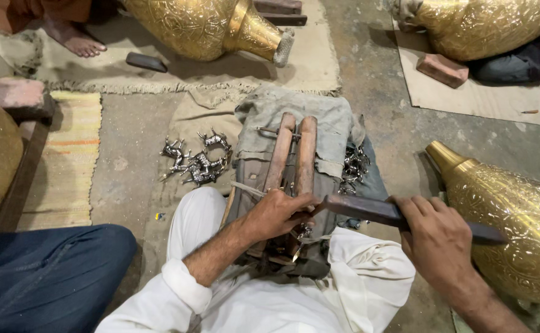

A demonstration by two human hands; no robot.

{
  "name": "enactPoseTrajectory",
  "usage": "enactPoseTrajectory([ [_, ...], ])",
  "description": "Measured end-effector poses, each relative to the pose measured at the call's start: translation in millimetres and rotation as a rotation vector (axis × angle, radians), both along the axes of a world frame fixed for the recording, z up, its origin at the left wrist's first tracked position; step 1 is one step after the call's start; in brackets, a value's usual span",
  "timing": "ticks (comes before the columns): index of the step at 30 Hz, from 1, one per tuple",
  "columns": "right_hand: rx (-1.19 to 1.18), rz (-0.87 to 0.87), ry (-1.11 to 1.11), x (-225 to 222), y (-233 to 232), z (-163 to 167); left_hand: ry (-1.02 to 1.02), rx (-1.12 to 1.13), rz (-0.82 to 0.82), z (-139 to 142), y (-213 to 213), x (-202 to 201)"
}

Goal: The person sits on the floor and hammers small silver-colored ornamental metal pieces against a wooden mandrel stake, repositioning each piece by hand between strikes. Other workers hammer large engraved brass vases nearby on the floor.

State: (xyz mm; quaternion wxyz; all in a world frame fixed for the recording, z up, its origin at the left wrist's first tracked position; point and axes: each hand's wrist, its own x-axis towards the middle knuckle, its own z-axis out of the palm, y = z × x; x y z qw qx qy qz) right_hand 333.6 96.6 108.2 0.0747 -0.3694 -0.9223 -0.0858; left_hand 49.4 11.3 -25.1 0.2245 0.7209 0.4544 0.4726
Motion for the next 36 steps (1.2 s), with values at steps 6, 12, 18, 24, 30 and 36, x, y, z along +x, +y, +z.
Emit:
enactPoseTrajectory([
  [6,0.011,-0.004,0.109,-2,-2,-5,0.051,-0.031,-0.007,2,0,-3],
  [12,-0.009,-0.056,0.158,-2,-6,-2,0.02,-0.016,-0.053,1,3,-3],
  [18,-0.084,-0.086,0.329,0,-6,-6,0.047,0.011,-0.056,-1,4,-4],
  [24,-0.064,-0.049,0.361,3,-9,-12,0.06,0.043,-0.099,-3,7,-5],
  [30,-0.078,-0.075,0.347,4,-16,-15,0.114,0.029,-0.124,-1,9,-7],
  [36,-0.048,-0.124,0.26,7,-17,-22,0.075,0.043,-0.186,6,11,-10],
])
